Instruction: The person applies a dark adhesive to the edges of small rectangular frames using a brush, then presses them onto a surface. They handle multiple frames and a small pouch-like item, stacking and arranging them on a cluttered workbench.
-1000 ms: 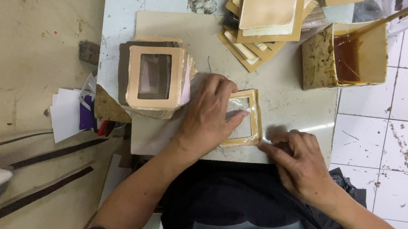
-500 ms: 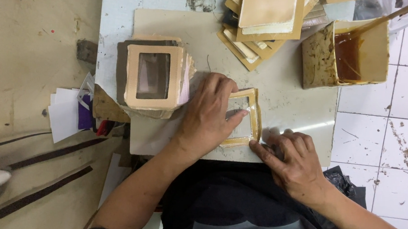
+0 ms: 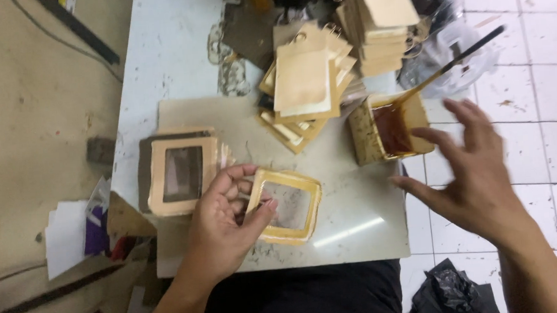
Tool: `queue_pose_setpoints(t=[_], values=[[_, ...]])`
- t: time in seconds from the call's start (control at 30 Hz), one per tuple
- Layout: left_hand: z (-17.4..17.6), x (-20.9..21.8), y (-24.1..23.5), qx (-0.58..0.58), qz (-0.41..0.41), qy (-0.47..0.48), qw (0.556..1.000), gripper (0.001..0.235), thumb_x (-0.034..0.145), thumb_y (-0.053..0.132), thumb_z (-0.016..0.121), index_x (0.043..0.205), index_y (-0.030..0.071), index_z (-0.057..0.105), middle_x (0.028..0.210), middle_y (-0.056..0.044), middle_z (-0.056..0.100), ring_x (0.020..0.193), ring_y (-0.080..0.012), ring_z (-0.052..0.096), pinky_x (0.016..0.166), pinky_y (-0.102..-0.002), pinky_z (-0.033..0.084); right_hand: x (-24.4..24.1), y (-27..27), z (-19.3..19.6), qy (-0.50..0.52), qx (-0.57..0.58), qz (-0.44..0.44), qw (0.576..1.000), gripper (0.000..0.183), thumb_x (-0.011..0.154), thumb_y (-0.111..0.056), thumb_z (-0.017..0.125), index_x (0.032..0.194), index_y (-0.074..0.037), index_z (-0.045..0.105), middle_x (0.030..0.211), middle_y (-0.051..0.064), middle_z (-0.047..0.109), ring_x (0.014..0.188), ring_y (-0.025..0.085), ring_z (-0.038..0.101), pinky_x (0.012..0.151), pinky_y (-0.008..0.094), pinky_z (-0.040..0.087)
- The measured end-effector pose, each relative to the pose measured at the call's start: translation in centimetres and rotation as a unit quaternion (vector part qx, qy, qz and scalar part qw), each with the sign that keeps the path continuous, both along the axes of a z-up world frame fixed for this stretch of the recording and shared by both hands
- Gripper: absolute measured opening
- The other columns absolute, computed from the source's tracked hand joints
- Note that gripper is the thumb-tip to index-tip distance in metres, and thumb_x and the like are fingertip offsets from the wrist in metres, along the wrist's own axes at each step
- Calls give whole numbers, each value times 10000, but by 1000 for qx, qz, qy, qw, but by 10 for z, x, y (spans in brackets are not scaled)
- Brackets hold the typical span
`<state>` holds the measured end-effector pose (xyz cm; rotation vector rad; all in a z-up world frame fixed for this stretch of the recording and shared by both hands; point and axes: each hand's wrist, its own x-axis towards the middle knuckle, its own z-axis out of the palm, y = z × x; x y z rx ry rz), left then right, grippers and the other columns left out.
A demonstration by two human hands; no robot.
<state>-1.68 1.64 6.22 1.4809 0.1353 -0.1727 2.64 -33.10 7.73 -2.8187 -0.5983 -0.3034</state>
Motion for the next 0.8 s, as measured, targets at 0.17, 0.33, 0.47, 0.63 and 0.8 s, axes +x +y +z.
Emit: queue_pose_setpoints(t=[0.17,0.33,0.47,0.63,0.8], values=[[-15,0,-8,34,-2,100,994,575,822,-17,755,1340,110,541,1231,-124,689,922,-206,726,762,-283,676,28,7,-4,82,-123,-25,989,802,761,-744,604,1481,-405,501,1728,232,82,1560,492,1,1153,705,158],[-16,-1,-8,144,-30,107,983,657,857,108,744,1452,158,470,1101,-89,746,799,-146,763,643,-232,652,35,5,3,106,-128,-4,986,690,783,-706,601,1405,-410,566,1722,238,7,1558,460,-127,1203,652,-34],[-24,2,-5,342,-70,104,931,630,833,413,763,1387,213,539,1103,-68,759,979,-247,732,828,-386,565,36,9,10,126,-87,-1,988,755,749,-611,661,1454,-369,540,1731,253,8,1540,499,-105,1158,767,55],[-39,0,-2,383,-87,23,919,528,882,445,725,1293,172,536,1189,-112,704,1026,-315,685,793,-466,559,33,7,8,140,-89,5,986,781,714,-621,666,1444,-372,540,1757,204,-42,1557,422,-188,1163,751,-13],[-45,2,-2,369,-96,-9,924,497,902,399,736,1258,138,508,1143,-130,708,951,-321,704,703,-464,577,32,-19,6,18,55,108,993,412,766,-278,826,1098,-71,698,1767,297,281,1694,444,204,1416,601,68]])
